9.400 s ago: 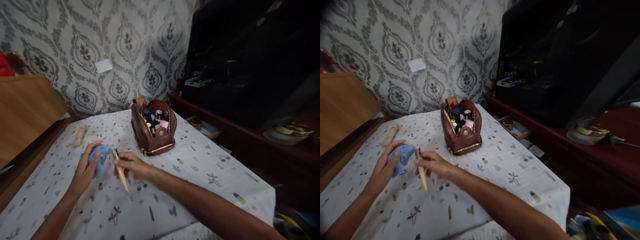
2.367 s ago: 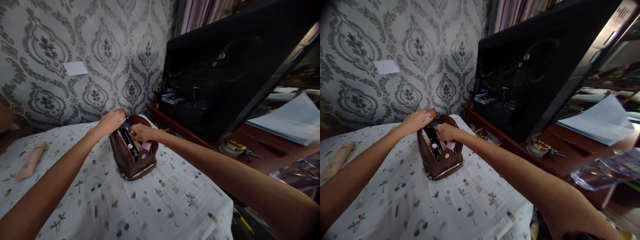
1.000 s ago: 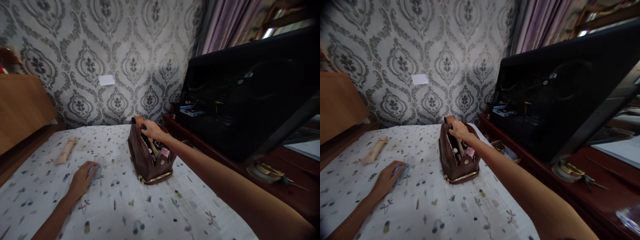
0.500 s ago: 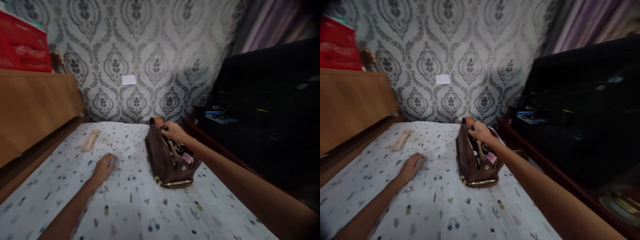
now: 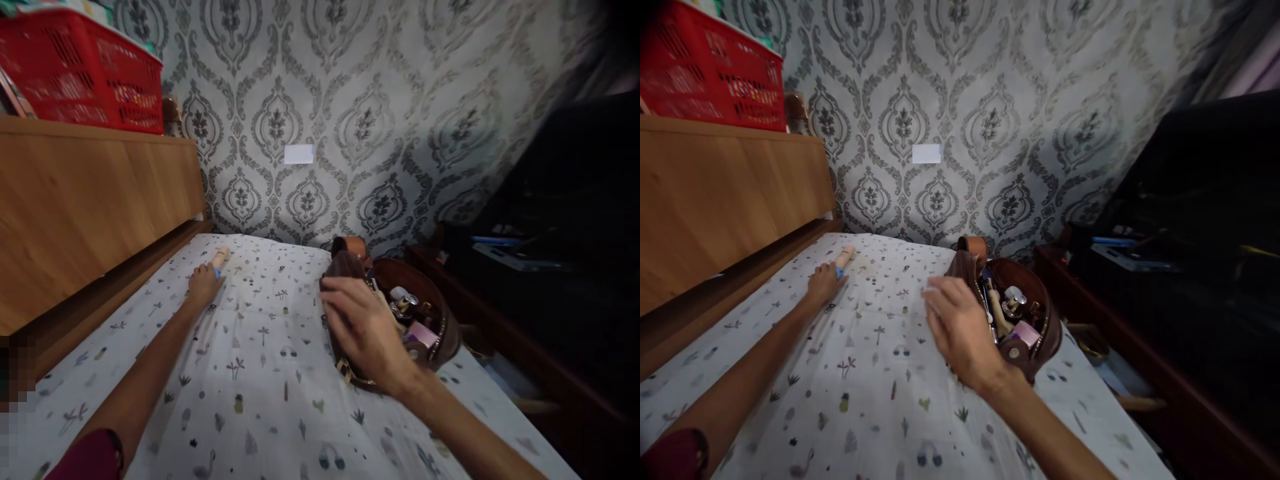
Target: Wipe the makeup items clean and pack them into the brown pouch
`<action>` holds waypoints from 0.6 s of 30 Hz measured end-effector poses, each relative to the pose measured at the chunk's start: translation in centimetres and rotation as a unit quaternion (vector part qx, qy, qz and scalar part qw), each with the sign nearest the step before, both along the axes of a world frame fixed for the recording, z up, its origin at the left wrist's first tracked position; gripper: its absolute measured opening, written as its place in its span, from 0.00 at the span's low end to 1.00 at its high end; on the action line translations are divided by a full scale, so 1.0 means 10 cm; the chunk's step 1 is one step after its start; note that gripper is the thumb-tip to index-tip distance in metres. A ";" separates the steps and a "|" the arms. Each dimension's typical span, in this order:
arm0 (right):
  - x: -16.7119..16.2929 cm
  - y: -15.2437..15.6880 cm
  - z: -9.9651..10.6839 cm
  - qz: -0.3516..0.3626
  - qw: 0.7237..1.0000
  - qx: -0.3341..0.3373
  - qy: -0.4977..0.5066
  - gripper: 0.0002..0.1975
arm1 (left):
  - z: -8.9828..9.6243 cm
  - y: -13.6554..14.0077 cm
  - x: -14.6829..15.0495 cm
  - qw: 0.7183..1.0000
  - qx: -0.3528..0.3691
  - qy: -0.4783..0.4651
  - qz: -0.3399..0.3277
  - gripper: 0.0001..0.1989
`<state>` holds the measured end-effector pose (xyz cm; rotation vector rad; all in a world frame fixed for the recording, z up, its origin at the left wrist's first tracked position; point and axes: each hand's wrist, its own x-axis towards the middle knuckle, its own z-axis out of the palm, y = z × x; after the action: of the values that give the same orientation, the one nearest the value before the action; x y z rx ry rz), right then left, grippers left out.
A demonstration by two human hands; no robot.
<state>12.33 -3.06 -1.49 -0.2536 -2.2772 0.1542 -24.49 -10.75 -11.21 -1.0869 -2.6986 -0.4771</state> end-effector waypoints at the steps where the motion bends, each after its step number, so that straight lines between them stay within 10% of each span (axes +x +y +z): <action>1: -0.05 -0.10 -0.09 0.028 1.000 0.000 -0.013 0.11 | 0.00 0.02 -0.03 1.000 -0.012 -0.008 0.005 0.25; 9: -0.38 -0.23 -1.03 0.049 0.978 -0.182 -0.091 0.12 | 0.28 -0.14 -0.15 0.980 -0.095 -0.120 -0.125 0.27; 18: -0.49 -0.38 -1.32 0.034 0.953 -0.242 -0.178 0.26 | 0.28 -1.18 0.61 0.849 -0.128 -0.279 -0.430 0.26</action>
<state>7.39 -6.87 -14.65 -0.4904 -2.5764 0.7616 -18.44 -22.56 -8.43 -2.6107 -2.5815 -0.6378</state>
